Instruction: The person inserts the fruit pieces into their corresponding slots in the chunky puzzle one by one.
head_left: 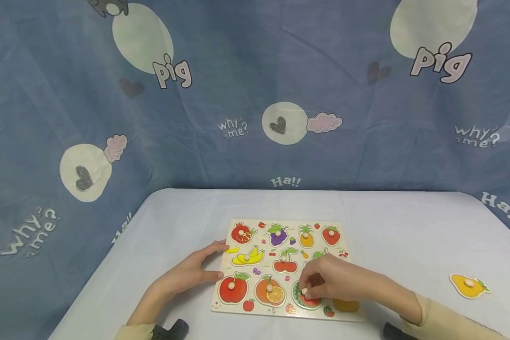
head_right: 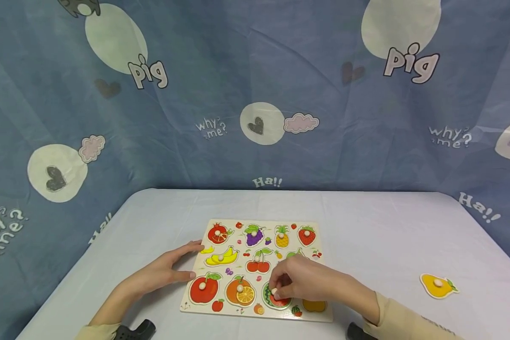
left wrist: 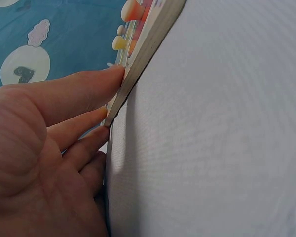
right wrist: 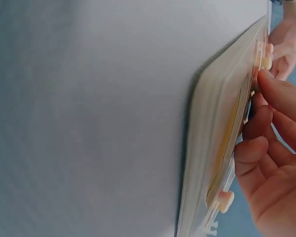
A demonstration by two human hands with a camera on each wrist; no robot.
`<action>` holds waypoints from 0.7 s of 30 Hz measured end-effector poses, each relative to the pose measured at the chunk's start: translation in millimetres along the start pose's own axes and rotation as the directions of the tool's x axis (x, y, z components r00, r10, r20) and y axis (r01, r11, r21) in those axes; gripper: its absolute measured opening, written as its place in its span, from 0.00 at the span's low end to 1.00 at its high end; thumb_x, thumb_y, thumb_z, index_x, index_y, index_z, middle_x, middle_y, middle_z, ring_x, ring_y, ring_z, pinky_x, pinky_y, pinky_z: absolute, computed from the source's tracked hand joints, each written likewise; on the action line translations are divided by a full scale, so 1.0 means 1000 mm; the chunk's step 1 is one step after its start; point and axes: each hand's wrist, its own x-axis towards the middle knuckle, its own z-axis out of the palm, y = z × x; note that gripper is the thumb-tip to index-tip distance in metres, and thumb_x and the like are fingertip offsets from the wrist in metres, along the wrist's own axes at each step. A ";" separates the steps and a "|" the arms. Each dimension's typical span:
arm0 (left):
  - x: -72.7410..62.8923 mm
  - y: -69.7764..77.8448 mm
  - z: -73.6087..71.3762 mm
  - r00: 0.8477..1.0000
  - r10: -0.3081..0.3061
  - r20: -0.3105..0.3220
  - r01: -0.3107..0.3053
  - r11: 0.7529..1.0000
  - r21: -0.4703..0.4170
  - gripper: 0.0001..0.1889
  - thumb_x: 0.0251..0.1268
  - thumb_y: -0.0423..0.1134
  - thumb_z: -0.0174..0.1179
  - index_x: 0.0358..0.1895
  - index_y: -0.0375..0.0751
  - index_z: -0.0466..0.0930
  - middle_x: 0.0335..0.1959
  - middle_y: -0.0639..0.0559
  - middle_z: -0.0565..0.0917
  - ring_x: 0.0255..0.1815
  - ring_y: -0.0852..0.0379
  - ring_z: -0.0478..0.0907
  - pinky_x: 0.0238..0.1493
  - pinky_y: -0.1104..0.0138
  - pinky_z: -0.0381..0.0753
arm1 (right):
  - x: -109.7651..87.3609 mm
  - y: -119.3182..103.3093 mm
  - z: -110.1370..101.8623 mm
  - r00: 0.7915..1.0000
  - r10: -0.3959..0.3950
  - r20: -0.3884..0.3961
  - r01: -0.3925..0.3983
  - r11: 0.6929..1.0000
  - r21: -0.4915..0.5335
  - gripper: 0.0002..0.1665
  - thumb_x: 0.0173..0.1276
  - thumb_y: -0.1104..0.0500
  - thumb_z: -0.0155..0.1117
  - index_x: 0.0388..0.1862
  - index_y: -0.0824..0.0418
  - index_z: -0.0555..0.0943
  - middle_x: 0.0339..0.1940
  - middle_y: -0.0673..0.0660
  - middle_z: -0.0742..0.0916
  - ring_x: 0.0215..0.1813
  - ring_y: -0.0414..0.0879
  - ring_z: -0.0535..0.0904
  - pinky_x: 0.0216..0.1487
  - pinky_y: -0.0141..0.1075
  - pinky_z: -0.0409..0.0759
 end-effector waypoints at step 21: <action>0.002 0.000 0.001 1.000 -0.015 -0.004 0.015 1.000 -0.007 0.35 0.52 0.38 0.72 0.67 0.53 0.73 0.75 0.46 0.62 0.77 0.40 0.49 0.69 0.36 0.52 | -0.011 -0.002 -0.003 1.000 0.010 -0.007 -0.010 1.000 -0.015 0.10 0.64 0.56 0.71 0.44 0.45 0.85 0.31 0.37 0.82 0.33 0.33 0.76 0.37 0.29 0.78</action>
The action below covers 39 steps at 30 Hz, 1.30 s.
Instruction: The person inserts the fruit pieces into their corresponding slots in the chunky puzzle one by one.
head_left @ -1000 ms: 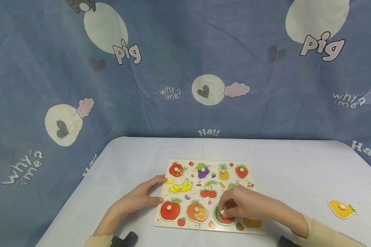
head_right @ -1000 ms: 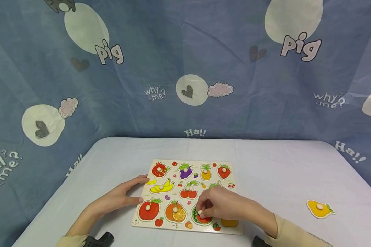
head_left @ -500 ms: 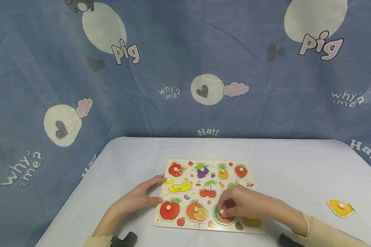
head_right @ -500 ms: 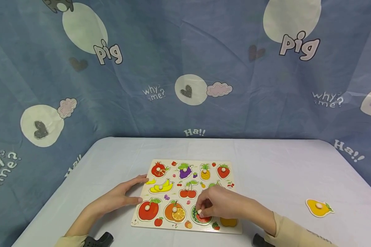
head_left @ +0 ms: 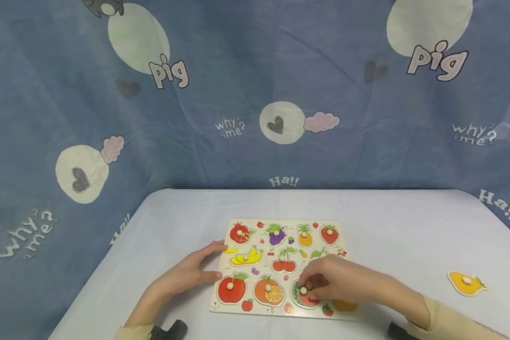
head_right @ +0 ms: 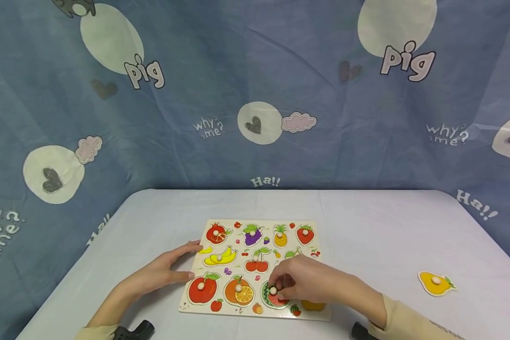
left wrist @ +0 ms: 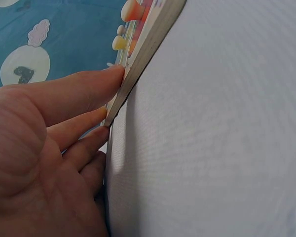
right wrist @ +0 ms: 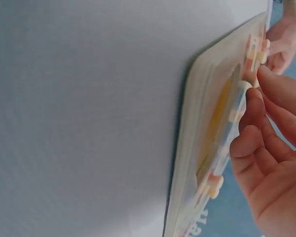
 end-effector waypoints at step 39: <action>-0.001 -0.001 -0.001 0.999 0.034 0.010 -0.033 0.999 -0.012 0.35 0.53 0.39 0.72 0.68 0.53 0.72 0.75 0.46 0.62 0.77 0.40 0.49 0.69 0.36 0.51 | -0.090 0.021 -0.017 0.988 0.002 -0.156 0.002 1.000 0.023 0.11 0.67 0.56 0.68 0.48 0.50 0.84 0.40 0.40 0.84 0.37 0.33 0.76 0.31 0.29 0.77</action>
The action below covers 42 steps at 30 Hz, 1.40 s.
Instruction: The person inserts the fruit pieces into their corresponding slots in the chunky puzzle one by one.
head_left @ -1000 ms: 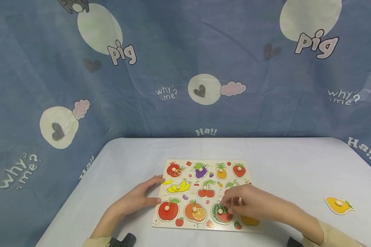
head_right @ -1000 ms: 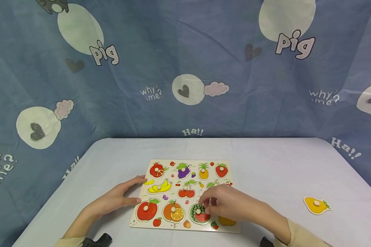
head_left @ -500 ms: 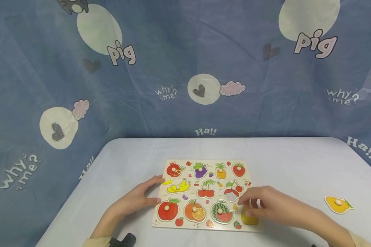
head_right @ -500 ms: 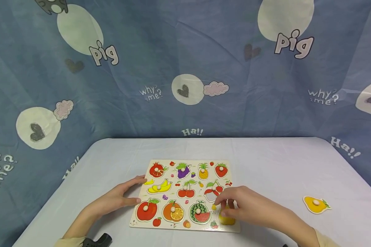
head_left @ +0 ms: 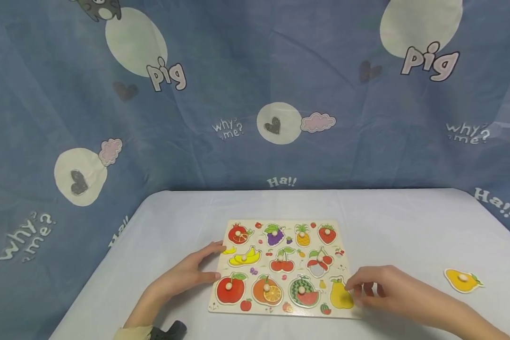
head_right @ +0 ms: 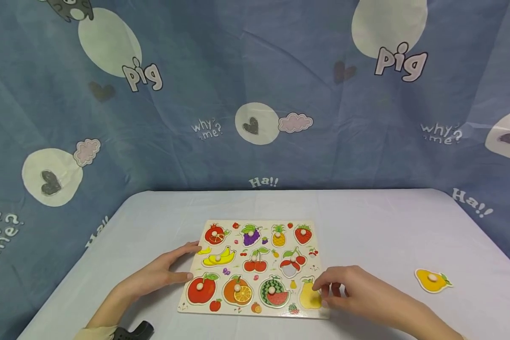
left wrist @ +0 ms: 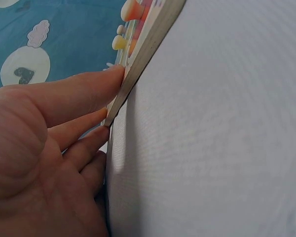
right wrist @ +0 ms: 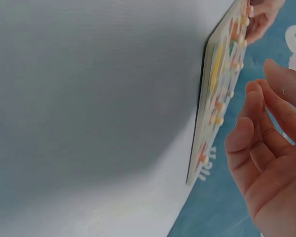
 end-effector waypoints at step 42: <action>0.002 -0.002 0.001 1.000 -0.002 -0.006 0.002 1.000 0.012 0.35 0.52 0.39 0.72 0.67 0.53 0.73 0.74 0.46 0.64 0.76 0.39 0.51 0.68 0.35 0.52 | -0.096 0.038 -0.024 0.941 0.305 -0.146 -0.323 0.938 -0.123 0.12 0.66 0.55 0.69 0.47 0.55 0.83 0.39 0.39 0.83 0.34 0.31 0.72 0.28 0.30 0.75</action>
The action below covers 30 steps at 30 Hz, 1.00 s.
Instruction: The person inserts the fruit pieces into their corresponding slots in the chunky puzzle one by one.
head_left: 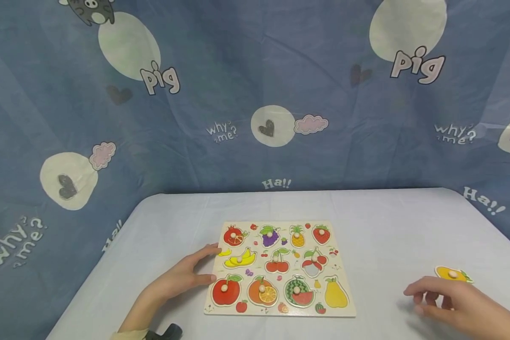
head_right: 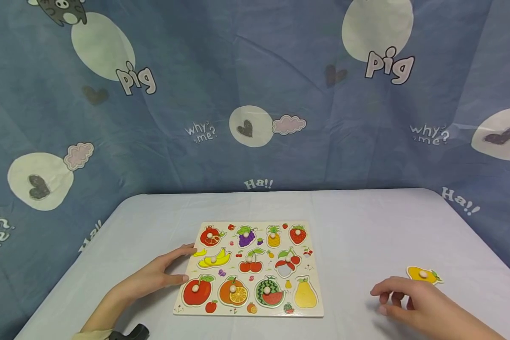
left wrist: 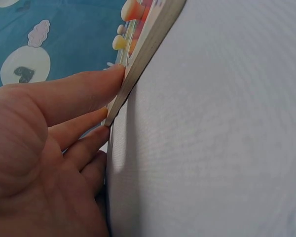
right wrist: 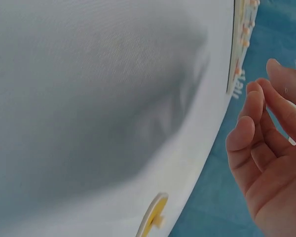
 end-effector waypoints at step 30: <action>0.001 -0.001 -0.001 1.000 -0.008 0.005 0.008 1.000 0.017 0.35 0.51 0.40 0.73 0.67 0.54 0.73 0.75 0.47 0.63 0.77 0.40 0.50 0.69 0.35 0.52 | -0.016 0.048 -0.028 0.930 0.002 -0.366 -0.060 0.987 -0.147 0.13 0.56 0.69 0.72 0.39 0.54 0.85 0.29 0.35 0.82 0.28 0.29 0.75 0.20 0.30 0.68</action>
